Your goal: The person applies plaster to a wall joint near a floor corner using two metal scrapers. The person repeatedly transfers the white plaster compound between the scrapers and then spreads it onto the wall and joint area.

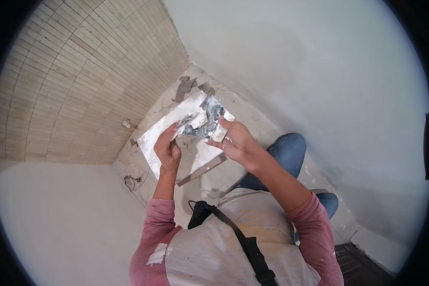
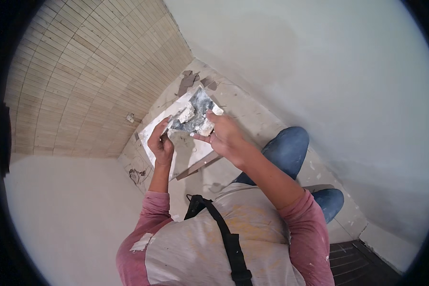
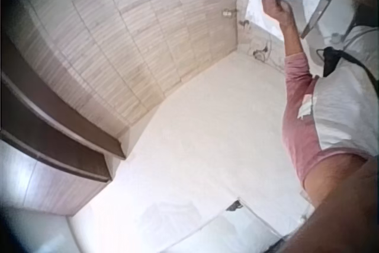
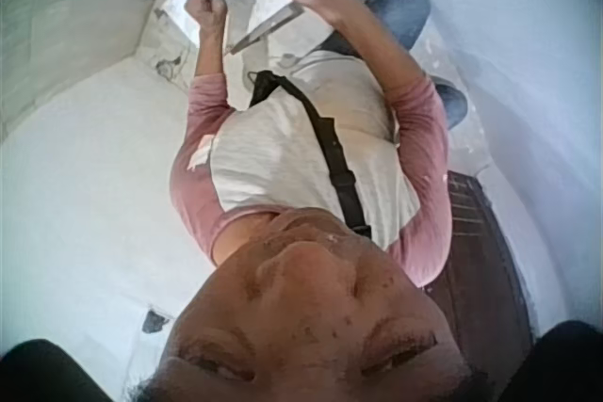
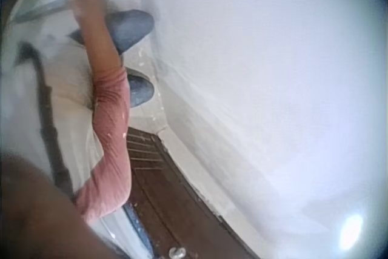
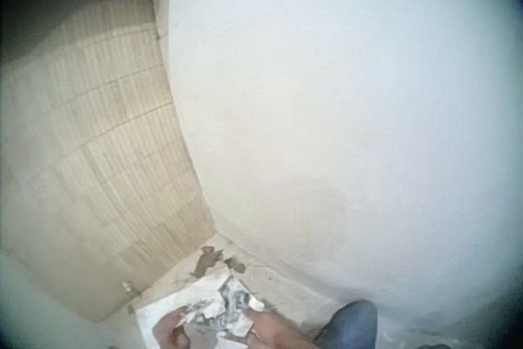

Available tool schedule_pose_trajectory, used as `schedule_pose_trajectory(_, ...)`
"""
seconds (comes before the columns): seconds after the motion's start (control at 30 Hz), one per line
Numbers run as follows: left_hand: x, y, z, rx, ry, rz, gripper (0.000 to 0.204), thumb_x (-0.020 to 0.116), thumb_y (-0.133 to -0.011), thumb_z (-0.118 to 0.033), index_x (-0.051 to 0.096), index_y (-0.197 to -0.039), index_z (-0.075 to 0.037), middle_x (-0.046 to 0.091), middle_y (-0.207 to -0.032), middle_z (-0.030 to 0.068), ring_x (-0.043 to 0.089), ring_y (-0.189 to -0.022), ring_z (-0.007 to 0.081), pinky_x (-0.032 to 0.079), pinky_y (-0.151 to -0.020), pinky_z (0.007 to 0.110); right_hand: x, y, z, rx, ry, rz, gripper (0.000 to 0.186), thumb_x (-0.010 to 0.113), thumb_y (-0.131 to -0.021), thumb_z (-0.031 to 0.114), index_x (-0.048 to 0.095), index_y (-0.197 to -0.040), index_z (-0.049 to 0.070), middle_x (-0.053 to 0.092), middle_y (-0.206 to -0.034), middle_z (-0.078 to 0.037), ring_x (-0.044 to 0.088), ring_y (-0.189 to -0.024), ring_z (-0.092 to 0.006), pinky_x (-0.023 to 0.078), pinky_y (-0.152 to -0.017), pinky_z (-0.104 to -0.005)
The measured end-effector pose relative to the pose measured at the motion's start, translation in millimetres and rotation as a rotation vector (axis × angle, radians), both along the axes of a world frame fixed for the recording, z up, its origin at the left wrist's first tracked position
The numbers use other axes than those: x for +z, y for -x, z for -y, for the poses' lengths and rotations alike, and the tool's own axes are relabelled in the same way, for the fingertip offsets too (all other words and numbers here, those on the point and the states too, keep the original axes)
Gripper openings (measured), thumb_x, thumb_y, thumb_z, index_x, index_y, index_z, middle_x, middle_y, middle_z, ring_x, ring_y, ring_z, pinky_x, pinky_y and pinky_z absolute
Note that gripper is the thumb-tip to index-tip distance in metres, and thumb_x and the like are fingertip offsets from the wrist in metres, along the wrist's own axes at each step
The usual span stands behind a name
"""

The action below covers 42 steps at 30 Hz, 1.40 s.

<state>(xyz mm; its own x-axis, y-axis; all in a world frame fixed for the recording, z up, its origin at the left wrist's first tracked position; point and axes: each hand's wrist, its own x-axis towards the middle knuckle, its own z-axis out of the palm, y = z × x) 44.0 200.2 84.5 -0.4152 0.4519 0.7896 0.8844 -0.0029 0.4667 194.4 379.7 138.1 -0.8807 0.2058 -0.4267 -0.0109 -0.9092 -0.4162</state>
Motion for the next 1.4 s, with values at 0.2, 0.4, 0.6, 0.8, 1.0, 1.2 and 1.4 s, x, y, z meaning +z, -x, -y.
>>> schedule_pose_trajectory(0.2, -27, 0, 63, 0.439, 0.106, 0.189, 0.015, 0.055, -0.096, -0.001, 0.062, -0.109, 0.001, 0.07, -0.098, 0.015, 0.066, -0.084, 0.0216, 0.051, -0.075, 0.029, -15, 21, 20, -0.102, -0.225, -0.004, 0.028, 0.047, -0.104, 0.02, 0.049, -0.13, 0.007, 0.06, -0.122, -0.005, 0.061, -0.108, -0.0207, 0.054, -0.09, -0.0532)
schedule_pose_trajectory(0.4, -21, 1, 91, 0.361, -0.297, 0.904, 0.019, 0.054, -0.1, -0.01, 0.054, -0.115, 0.002, 0.065, -0.097, 0.005, 0.059, -0.082, 0.01, 0.048, -0.073, 0.024, -30, 76, 74, -0.319, -0.624, -0.116, 0.032, 0.053, -0.103, 0.017, 0.052, -0.129, -0.002, 0.064, -0.106, -0.004, 0.055, -0.096, -0.0105, 0.043, -0.089, -0.0259)
schedule_pose_trajectory(0.6, -17, -29, 69, 0.245, -0.459, 1.275, 0.013, 0.054, -0.099, -0.016, 0.054, -0.11, -0.01, 0.067, -0.098, 0.0045, 0.067, -0.081, 0.0145, 0.054, -0.06, 0.033, -50, 77, 78, -0.233, -0.808, -0.151, 0.031, 0.052, -0.103, 0.019, 0.056, -0.126, -0.001, 0.064, -0.092, -0.004, 0.051, -0.08, -0.0097, 0.046, -0.074, -0.0303)
schedule_pose_trajectory(0.8, -7, -37, 46, 0.224, -0.545, 1.421, 0.011, 0.054, -0.1, -0.017, 0.052, -0.109, -0.012, 0.064, -0.103, 0.0018, 0.065, -0.085, 0.015, 0.053, -0.064, 0.034, -51, 58, 73, 0.007, -1.259, -0.148, 0.034, 0.052, -0.103, 0.019, 0.058, -0.131, 0.001, 0.065, -0.108, -0.013, 0.057, -0.099, -0.0183, 0.045, -0.089, -0.0301)
schedule_pose_trajectory(1.0, 1, -34, 41, 0.306, -0.605, 1.45, 0.007, 0.054, -0.1, -0.015, 0.052, -0.106, -0.012, 0.062, -0.105, 0.0016, 0.063, -0.088, 0.0148, 0.052, -0.068, 0.035, -64, 49, 63, -0.053, -1.389, -0.339, 0.034, 0.055, -0.095, 0.011, 0.062, -0.129, 0.01, 0.064, -0.126, -0.016, 0.062, -0.114, -0.0336, 0.048, -0.097, -0.0379)
schedule_pose_trajectory(1.2, 14, -23, 47, 0.213, -0.664, 1.297, 0.013, 0.051, -0.099, -0.011, 0.055, -0.111, -0.007, 0.064, -0.096, 0.0024, 0.065, -0.082, 0.0132, 0.054, -0.068, 0.031, -84, 33, 37, -0.008, -1.512, -0.006, 0.032, 0.051, -0.1, 0.016, 0.06, -0.13, 0.009, 0.065, -0.12, -0.019, 0.064, -0.11, -0.026, 0.049, -0.095, -0.0347)
schedule_pose_trajectory(1.4, 6, -28, 34, 0.178, -0.586, 1.253, 0.011, 0.048, -0.101, -0.011, 0.054, -0.108, -0.007, 0.063, -0.097, 0.0023, 0.062, -0.085, 0.0109, 0.053, -0.068, 0.028, -78, 43, 41, -0.051, -0.781, -0.161, 0.042, 0.045, -0.107, 0.029, 0.048, -0.141, 0.005, 0.065, -0.112, -0.007, 0.056, -0.096, -0.0088, 0.049, -0.084, -0.0292)
